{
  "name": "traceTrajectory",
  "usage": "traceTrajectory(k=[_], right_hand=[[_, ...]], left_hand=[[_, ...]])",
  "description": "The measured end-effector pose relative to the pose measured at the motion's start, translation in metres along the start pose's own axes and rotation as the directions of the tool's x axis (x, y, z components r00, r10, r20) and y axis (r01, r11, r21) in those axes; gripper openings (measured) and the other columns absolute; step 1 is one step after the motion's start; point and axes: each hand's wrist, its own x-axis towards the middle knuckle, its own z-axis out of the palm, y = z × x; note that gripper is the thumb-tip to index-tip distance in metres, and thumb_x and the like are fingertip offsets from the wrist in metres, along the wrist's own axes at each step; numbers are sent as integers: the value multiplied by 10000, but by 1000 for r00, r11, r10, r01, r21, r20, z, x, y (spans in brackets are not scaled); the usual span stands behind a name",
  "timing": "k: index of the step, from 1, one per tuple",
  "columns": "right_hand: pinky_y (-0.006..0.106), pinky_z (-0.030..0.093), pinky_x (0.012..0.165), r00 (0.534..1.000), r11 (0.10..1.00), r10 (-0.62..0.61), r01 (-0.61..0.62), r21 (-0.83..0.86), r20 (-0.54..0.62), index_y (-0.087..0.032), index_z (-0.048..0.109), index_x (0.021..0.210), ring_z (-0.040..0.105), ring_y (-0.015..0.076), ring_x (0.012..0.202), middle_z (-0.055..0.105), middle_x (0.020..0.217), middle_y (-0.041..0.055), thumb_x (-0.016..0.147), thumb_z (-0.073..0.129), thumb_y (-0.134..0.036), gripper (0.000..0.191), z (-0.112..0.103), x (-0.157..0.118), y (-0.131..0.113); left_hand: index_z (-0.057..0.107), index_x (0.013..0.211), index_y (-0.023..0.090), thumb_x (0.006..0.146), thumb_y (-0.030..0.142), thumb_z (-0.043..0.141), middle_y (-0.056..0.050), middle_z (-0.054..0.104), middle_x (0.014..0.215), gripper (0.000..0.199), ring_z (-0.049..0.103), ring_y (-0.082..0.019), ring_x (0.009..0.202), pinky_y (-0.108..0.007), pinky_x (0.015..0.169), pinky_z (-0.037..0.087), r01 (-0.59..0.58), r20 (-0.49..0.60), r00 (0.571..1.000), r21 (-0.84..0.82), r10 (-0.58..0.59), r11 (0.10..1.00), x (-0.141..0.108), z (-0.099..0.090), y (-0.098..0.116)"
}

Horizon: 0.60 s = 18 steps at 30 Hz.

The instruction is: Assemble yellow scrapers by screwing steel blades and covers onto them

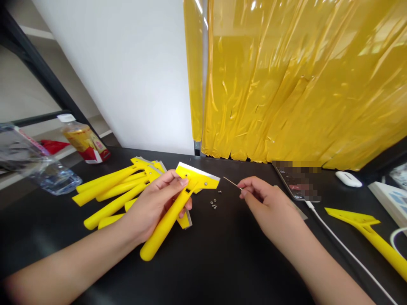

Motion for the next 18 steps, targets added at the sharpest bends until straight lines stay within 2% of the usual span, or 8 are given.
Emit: traceTrajectory(k=[2, 6, 7, 9, 11, 13, 16, 18], right_hand=[[295, 435, 563, 998, 1000, 28, -27, -13, 48, -290, 721, 1061, 599, 175, 665, 725, 857, 16, 914, 651, -458, 233, -4, 2, 2], [321, 518, 755, 984, 989, 45, -69, 133, 175, -319, 705, 1224, 669, 225, 964, 738, 1139, 33, 899, 688, -427, 342, -6, 1, 1], [326, 525, 783, 982, 983, 38, -70, 167, 186, -332, 692, 1275, 665, 227, 997, 723, 1205, 35, 899, 691, -423, 387, -6, 0, -1], [325, 529, 745, 985, 977, 30, -65, 203, 169, -337, 674, 1335, 657, 201, 897, 701, 1249, 46, 910, 682, -452, 440, -5, -2, -4], [310, 503, 633, 990, 975, 32, -61, 212, 138, -328, 671, 1343, 599, 154, 709, 704, 1167, 52, 934, 651, -518, 452, -3, -4, -8], [292, 442, 531, 990, 975, 30, -59, 215, 137, -315, 662, 1321, 518, 131, 588, 687, 966, 30, 960, 602, -582, 452, -2, -6, -11], [265, 345, 465, 987, 971, 49, -84, 224, 156, -293, 649, 1171, 446, 126, 527, 557, 720, -31, 971, 586, -607, 378, -2, -7, -14], [266, 369, 497, 984, 956, 67, -110, 271, 162, -279, 641, 1092, 456, 119, 538, 534, 701, -45, 957, 640, -571, 322, -3, -7, -15]], left_hand=[[538, 922, 235, 987, 436, 648, -38, 720, 691, 238, 637, -165, 585, -260, 546, 532, 1, -11, 1000, 5, 0, 1000, 0, 1, 0], [545, 920, 232, 989, 428, 644, -33, 717, 681, 230, 622, -157, 557, -257, 541, 527, -3, -15, 1000, 7, 3, 1000, -1, 2, 1], [547, 921, 232, 988, 425, 646, -33, 716, 678, 227, 623, -157, 558, -258, 543, 528, -3, -15, 1000, 7, 3, 1000, -1, 2, 1], [551, 922, 230, 983, 425, 651, -33, 713, 676, 227, 627, -160, 565, -260, 547, 531, -2, -16, 1000, 9, 2, 1000, -1, 2, 1], [554, 923, 229, 979, 429, 655, -31, 709, 675, 231, 631, -164, 570, -264, 549, 534, -3, -18, 1000, 11, 3, 1000, -2, 2, 1], [556, 922, 227, 976, 425, 659, -25, 702, 675, 230, 635, -163, 576, -263, 552, 536, -8, -20, 1000, 11, 8, 1000, -1, 3, 2], [559, 921, 224, 973, 408, 667, -15, 691, 679, 220, 638, -156, 576, -256, 553, 534, -18, -28, 999, 11, 18, 1000, -1, 4, 2], [558, 917, 222, 976, 404, 663, -13, 687, 675, 219, 632, -152, 564, -253, 549, 530, -21, -36, 999, 16, 22, 1000, -1, 4, 3]])
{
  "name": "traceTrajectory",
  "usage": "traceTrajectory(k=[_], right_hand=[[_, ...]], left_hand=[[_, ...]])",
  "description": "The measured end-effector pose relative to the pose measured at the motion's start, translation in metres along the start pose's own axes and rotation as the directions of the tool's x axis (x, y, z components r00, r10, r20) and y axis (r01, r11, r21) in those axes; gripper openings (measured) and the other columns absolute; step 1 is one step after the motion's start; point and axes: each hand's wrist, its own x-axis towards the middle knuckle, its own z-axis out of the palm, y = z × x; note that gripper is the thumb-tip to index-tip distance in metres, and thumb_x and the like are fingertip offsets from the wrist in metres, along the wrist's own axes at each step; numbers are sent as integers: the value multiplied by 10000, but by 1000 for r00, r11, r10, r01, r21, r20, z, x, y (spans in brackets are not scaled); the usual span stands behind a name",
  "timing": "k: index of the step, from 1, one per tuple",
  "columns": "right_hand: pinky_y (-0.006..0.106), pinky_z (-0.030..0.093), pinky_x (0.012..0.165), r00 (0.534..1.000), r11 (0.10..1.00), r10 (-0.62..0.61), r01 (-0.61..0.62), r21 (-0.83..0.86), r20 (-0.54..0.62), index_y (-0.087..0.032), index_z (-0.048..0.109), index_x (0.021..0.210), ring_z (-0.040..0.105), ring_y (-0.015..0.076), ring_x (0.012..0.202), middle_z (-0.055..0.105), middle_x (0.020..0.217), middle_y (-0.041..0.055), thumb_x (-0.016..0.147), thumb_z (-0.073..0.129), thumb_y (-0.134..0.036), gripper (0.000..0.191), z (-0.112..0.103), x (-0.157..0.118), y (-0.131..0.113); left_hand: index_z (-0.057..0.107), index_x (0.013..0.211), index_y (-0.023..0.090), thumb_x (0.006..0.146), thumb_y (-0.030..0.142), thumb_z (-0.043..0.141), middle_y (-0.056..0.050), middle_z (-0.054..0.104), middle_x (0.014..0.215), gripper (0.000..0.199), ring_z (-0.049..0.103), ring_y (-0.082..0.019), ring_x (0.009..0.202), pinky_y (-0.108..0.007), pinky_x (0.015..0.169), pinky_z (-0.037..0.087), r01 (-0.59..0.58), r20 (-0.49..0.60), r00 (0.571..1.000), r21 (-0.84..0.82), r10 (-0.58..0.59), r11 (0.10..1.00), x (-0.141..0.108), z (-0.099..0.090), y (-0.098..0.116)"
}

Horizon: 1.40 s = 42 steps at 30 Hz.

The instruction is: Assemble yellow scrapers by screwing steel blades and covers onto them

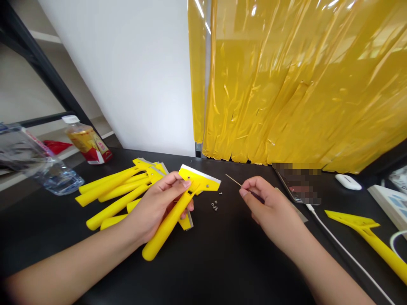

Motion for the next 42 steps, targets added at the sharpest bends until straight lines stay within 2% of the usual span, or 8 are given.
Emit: traceTrajectory(k=[2, 4, 8, 10, 14, 21, 29, 42], right_hand=[[285, 445, 582, 1000, 992, -17, 17, 128, 5, -271, 661, 1130, 524, 131, 611, 607, 784, -22, 941, 690, -525, 318, -1, 1, -2], [308, 489, 652, 998, 963, -57, 65, 262, -38, -258, 693, 1174, 577, 161, 714, 666, 883, 19, 929, 716, -506, 349, -2, 3, -2], [293, 475, 638, 965, 930, -61, 147, 337, -253, -221, 763, 940, 558, 149, 731, 688, 923, 43, 875, 790, -473, 262, -1, 11, 2], [292, 494, 666, 949, 912, -31, 155, 380, -314, -221, 757, 896, 591, 157, 767, 700, 934, 42, 835, 828, -449, 247, 1, 15, 7], [318, 532, 698, 951, 898, 45, 96, 429, -307, -228, 722, 922, 657, 190, 788, 713, 836, 33, 799, 836, -429, 262, 7, 24, 20], [303, 498, 593, 949, 908, 146, -17, 419, -278, -192, 703, 881, 656, 193, 714, 741, 818, 71, 761, 832, -387, 263, 13, 32, 29], [294, 484, 578, 953, 914, 143, -24, 405, -266, -196, 702, 887, 649, 196, 731, 755, 837, 74, 755, 824, -390, 264, 15, 32, 29], [293, 472, 596, 967, 929, 110, -18, 371, -230, -179, 713, 934, 639, 200, 758, 775, 883, 104, 780, 815, -451, 328, 14, 31, 28]], left_hand=[[552, 907, 220, 979, 406, 657, -14, 685, 670, 225, 630, -151, 560, -252, 547, 528, -3, -4, 1000, 5, 3, 1000, 0, 0, 0], [551, 907, 219, 982, 406, 655, -16, 688, 674, 227, 628, -148, 561, -249, 548, 527, -6, -2, 1000, 7, 6, 1000, 0, 0, 0], [544, 919, 222, 988, 419, 648, -24, 703, 683, 233, 623, -149, 560, -254, 549, 527, 3, 18, 1000, 11, -4, 1000, 0, 0, 0], [540, 923, 223, 991, 426, 642, -28, 710, 686, 237, 621, -151, 555, -257, 547, 528, 15, 26, 1000, 14, -15, 1000, 0, -1, -1], [542, 922, 224, 995, 427, 638, -30, 717, 687, 236, 620, -147, 549, -253, 549, 532, 28, 28, 999, 19, -28, 999, 0, -1, -1], [556, 928, 225, 981, 434, 655, -28, 721, 694, 238, 631, -146, 549, -244, 550, 537, 19, 30, 999, 20, -20, 1000, -1, -2, -2], [548, 900, 219, 945, 403, 702, -10, 700, 685, 244, 639, -144, 538, -236, 526, 532, 4, -6, 1000, -1, -4, 1000, -2, 3, 0], [556, 919, 215, 964, 406, 679, -17, 706, 685, 231, 635, -139, 543, -228, 526, 535, 15, 10, 1000, 14, -16, 1000, -1, 1, -1]])
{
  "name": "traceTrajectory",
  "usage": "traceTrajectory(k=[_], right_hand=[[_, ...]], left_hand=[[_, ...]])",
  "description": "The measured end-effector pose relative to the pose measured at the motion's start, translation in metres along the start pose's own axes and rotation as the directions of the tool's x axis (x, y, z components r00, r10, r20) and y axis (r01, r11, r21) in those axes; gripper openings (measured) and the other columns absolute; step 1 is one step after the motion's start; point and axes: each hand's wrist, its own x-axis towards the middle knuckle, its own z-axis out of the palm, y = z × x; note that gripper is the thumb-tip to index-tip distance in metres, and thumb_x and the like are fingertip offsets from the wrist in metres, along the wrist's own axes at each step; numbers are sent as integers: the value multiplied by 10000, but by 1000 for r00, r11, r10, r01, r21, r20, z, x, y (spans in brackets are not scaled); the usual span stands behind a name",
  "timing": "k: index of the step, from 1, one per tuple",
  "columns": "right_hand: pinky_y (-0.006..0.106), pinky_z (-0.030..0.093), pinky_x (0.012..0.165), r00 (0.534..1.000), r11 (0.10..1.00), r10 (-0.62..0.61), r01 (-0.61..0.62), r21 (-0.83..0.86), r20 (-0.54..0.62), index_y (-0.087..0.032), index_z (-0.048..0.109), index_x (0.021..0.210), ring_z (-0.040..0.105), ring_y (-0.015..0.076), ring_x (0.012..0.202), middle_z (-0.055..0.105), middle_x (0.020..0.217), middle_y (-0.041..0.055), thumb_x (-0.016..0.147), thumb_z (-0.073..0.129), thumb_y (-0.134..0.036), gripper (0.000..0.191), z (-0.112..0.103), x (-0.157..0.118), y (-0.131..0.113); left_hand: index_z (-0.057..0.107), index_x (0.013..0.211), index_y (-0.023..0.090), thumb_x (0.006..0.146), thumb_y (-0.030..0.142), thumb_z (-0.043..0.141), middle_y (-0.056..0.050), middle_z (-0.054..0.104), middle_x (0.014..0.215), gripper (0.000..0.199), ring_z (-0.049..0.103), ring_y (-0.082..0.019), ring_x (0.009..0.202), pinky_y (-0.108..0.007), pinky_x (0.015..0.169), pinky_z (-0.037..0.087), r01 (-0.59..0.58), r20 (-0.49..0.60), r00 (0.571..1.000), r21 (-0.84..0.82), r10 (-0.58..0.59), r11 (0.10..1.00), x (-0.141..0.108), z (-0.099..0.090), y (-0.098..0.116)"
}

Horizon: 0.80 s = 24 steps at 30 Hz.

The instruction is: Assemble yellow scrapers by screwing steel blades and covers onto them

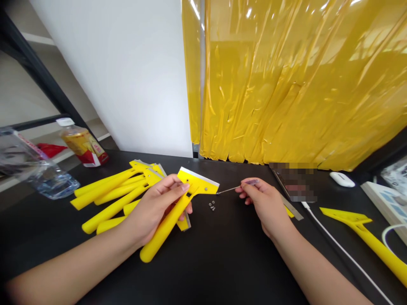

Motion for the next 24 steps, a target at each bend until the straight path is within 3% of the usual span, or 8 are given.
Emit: traceTrajectory(k=[5, 9, 12, 15, 20, 24], right_hand=[[310, 462, 617, 997, 996, -77, 76, -50, -6, -200, 691, 946, 622, 199, 743, 727, 834, 68, 831, 770, -449, 286, -3, -3, -4], [342, 458, 734, 980, 966, -196, 189, -174, -22, -244, 692, 944, 628, 218, 831, 702, 844, 33, 860, 755, -402, 189, -7, -15, -18], [361, 441, 748, 950, 874, -313, 286, -393, -7, -268, 678, 909, 623, 229, 832, 688, 853, 21, 881, 707, -366, 105, -6, -29, -32], [355, 427, 692, 932, 775, -362, 301, -555, 1, -277, 657, 882, 622, 233, 810, 702, 861, 23, 902, 643, -366, 92, 0, -40, -40], [338, 398, 622, 923, 656, -379, 314, -686, 61, -282, 656, 848, 560, 193, 649, 682, 748, 1, 885, 629, -340, 74, 2, -41, -38], [321, 380, 578, 920, 621, -385, 321, -715, 78, -280, 657, 831, 508, 166, 573, 648, 689, -18, 866, 633, -354, 85, -2, -37, -35]], left_hand=[[547, 897, 215, 957, 384, 692, -9, 696, 680, 230, 642, -137, 539, -228, 524, 537, -6, -14, 1000, -2, 6, 1000, -1, 2, 1], [553, 907, 217, 945, 371, 709, -1, 684, 706, 223, 660, -147, 571, -239, 524, 542, 26, 6, 1000, -56, -25, 998, -1, 2, 0], [572, 925, 214, 938, 375, 715, -9, 683, 726, 216, 684, -164, 619, -242, 528, 540, 92, 43, 995, -99, -88, 991, 0, 0, -2], [589, 957, 213, 928, 376, 726, -18, 692, 754, 216, 689, -163, 613, -237, 523, 531, 139, 68, 989, -115, -132, 984, 2, -1, -4], [607, 960, 205, 916, 384, 741, -27, 693, 784, 228, 702, -168, 652, -233, 542, 537, 136, 100, 987, -112, -125, 984, 3, -2, -6], [602, 959, 206, 911, 382, 744, -24, 688, 772, 231, 695, -165, 639, -233, 539, 535, 136, 92, 988, -106, -126, 985, 3, -2, -7]])
